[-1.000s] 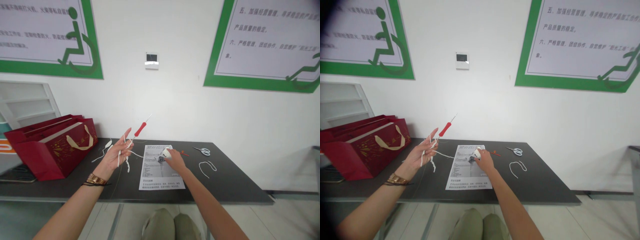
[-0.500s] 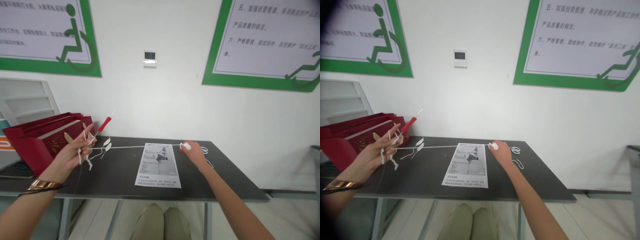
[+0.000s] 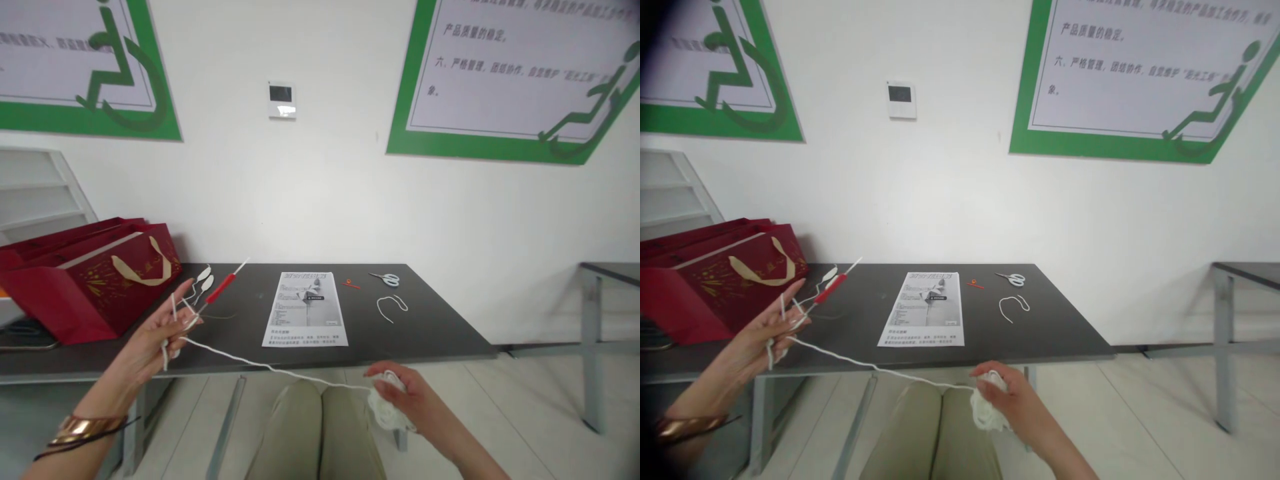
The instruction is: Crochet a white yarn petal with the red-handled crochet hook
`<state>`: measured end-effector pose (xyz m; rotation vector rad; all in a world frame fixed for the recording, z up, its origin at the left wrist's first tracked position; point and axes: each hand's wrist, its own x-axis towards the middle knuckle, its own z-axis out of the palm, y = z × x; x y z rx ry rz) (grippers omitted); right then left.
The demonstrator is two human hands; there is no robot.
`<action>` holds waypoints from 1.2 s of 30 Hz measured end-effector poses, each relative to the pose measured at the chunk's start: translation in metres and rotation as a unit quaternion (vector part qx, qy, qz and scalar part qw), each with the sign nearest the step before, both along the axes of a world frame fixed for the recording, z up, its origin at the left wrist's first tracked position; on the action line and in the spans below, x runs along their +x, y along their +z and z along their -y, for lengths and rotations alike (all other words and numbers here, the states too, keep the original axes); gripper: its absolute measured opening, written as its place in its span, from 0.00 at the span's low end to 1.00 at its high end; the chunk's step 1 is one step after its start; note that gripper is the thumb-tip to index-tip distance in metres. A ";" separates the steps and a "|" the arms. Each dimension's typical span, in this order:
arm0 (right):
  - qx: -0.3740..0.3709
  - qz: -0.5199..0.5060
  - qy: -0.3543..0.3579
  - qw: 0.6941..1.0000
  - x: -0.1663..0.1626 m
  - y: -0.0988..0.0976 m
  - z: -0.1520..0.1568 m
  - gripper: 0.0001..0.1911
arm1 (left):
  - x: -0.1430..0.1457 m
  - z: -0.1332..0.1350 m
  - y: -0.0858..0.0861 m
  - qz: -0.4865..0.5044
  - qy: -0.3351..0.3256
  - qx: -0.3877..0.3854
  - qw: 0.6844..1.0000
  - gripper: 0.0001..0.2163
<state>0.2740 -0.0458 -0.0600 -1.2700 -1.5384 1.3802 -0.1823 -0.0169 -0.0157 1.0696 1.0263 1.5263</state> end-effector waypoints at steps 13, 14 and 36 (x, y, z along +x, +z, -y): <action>0.061 -0.141 -0.080 0.985 -0.075 -0.029 -0.004 0.19 | 0.127 -0.121 -0.032 -0.254 0.055 -0.042 0.965 0.15; 0.074 -0.126 -0.081 0.986 -0.073 -0.030 -0.009 0.15 | 0.125 -0.133 -0.032 -0.278 0.052 -0.053 0.958 0.15; 0.243 0.129 0.124 0.953 -0.093 -0.027 -0.235 0.15 | 0.130 -0.198 -0.033 -0.552 -0.036 -0.073 0.830 0.14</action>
